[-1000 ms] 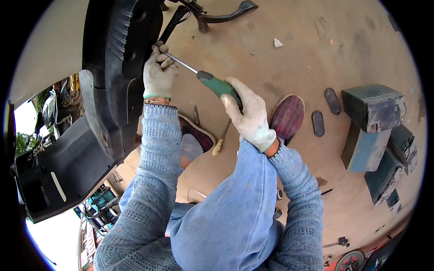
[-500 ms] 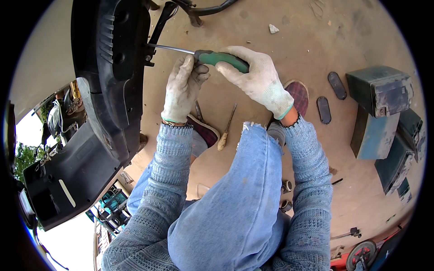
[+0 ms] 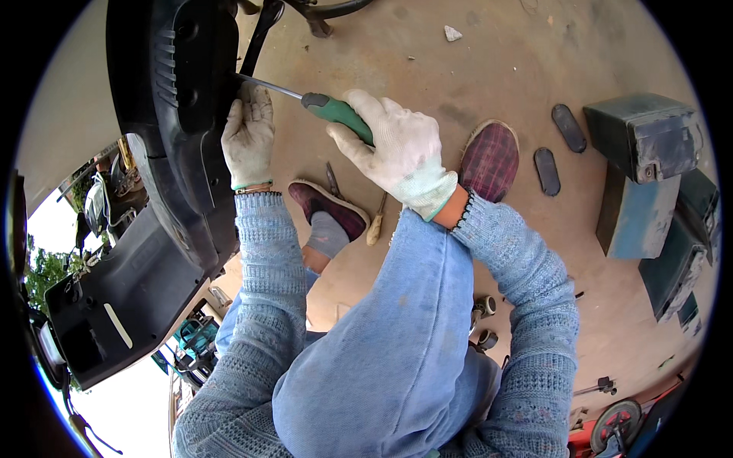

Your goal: The person sits on the ground and uses a screwdriver to remove screws from the side panel of a scooter. They then use a flathead screwdriver to pry open the panel and remove it from the vehicle.

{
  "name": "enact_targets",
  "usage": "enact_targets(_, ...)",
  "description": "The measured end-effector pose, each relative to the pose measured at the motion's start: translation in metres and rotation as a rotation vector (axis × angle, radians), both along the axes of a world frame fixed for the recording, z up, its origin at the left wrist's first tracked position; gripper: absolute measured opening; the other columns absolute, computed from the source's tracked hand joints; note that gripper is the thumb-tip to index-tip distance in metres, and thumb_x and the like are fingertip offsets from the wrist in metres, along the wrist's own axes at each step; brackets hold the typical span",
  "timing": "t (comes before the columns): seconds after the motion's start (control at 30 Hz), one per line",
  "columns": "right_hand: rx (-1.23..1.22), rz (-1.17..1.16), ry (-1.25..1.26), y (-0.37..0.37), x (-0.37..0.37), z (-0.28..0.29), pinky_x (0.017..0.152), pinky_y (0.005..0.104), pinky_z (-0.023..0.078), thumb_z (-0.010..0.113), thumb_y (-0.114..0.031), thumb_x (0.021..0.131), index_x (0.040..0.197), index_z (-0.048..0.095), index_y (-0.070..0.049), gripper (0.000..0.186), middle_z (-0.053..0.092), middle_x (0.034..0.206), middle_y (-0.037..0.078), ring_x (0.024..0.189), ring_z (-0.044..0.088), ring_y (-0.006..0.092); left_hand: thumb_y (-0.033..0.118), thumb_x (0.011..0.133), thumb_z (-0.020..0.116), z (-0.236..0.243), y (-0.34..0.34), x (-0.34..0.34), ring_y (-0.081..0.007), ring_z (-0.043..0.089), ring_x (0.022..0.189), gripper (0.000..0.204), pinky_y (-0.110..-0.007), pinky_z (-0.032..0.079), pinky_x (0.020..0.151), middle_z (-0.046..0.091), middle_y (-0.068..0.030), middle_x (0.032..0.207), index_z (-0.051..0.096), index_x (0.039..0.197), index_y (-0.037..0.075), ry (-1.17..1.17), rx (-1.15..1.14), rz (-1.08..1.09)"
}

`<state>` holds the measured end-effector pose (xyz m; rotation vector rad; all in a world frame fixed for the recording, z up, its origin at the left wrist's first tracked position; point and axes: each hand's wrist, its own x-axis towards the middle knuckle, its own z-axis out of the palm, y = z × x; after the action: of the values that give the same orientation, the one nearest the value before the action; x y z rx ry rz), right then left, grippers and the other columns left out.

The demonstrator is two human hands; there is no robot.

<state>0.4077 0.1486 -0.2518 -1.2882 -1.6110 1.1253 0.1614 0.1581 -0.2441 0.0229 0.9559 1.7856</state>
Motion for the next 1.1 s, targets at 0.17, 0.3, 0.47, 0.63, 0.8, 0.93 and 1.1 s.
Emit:
enact_targets(0.17, -1.157, 0.019, 0.724, 0.009, 0.006, 0.005, 0.045, 0.0226, 0.036, 0.054, -0.035, 0.091, 0.095, 0.058, -0.002, 0.034, 0.05, 0.06, 0.002, 0.046, 0.037, 0.0058, 0.004, 0.091, 0.047, -0.003, 0.002, 0.002, -0.0259, 0.046, 0.116, 0.026, -0.041, 0.033, 0.107, 0.051, -0.0151, 0.12, 0.046, 0.116, -0.005, -0.023, 0.049, -0.02)
enact_targets(0.3, -1.563, 0.132, 1.317, -0.009, -0.004, -0.033, 0.041, 0.0189, 0.025, 0.051, -0.041, 0.092, 0.095, 0.054, -0.003, 0.038, 0.048, 0.062, 0.004, 0.044, 0.029, 0.0044, 0.012, 0.093, 0.049, 0.0, 0.01, 0.016, -0.0178, 0.053, 0.099, 0.028, -0.031, 0.043, 0.089, 0.056, -0.0129, 0.111, 0.047, 0.117, -0.003, 0.205, 0.059, -0.203)
enact_targets(0.47, -1.107, 0.06, 0.827, 0.0, -0.002, -0.031, 0.042, 0.0222, 0.032, 0.056, -0.037, 0.089, 0.094, 0.06, -0.003, 0.035, 0.054, 0.061, 0.004, 0.045, 0.042, 0.0071, 0.024, 0.097, 0.043, 0.01, 0.013, 0.043, -0.0076, 0.048, 0.07, 0.034, -0.02, 0.04, 0.062, 0.059, -0.0103, 0.101, 0.047, 0.12, -0.001, 0.638, -0.197, -0.444)
enact_targets(0.63, -0.047, -0.029, 0.162, 0.005, -0.003, -0.022, 0.047, 0.0316, 0.043, 0.062, -0.034, 0.083, 0.092, 0.062, -0.007, 0.028, 0.06, 0.064, 0.009, 0.05, 0.055, 0.0189, 0.03, 0.097, 0.042, 0.01, 0.006, 0.071, -0.0063, 0.041, 0.065, 0.038, -0.019, 0.035, 0.06, 0.059, -0.0077, 0.099, 0.046, 0.119, -0.001, 0.53, -0.176, -0.64)
enact_targets(0.8, -0.037, -0.029, 0.139, 0.009, 0.001, -0.005, 0.044, 0.0311, 0.041, 0.061, -0.034, 0.084, 0.09, 0.062, -0.005, 0.029, 0.06, 0.064, 0.01, 0.047, 0.054, 0.0178, 0.029, 0.097, 0.044, 0.019, 0.007, 0.079, -0.0069, 0.04, 0.065, 0.034, -0.022, 0.035, 0.063, 0.057, -0.0042, 0.093, 0.046, 0.117, 0.002, 0.496, -0.216, -0.475)
enact_targets(0.93, -1.292, 0.171, 0.923, 0.019, 0.018, 0.019, 0.041, 0.0185, 0.03, 0.039, -0.04, 0.095, 0.1, 0.057, 0.003, 0.046, 0.05, 0.059, 0.001, 0.041, 0.028, 0.0026, 0.022, 0.096, 0.046, 0.015, 0.01, 0.061, -0.0075, 0.037, 0.063, 0.025, -0.022, 0.035, 0.065, 0.054, -0.0022, 0.089, 0.047, 0.113, 0.004, 0.323, -0.119, -0.411)
enact_targets(1.1, -1.02, 0.142, 0.888, 0.006, 0.017, 0.003, 0.051, 0.022, 0.041, 0.049, -0.027, 0.092, 0.112, 0.052, 0.001, 0.035, 0.057, 0.075, 0.007, 0.056, 0.047, 0.0092, 0.022, 0.097, 0.045, 0.009, 0.014, 0.058, -0.0057, 0.034, 0.058, 0.028, -0.021, 0.032, 0.059, 0.041, 0.0008, 0.067, 0.046, 0.108, -0.003, 0.339, -0.236, -0.242)
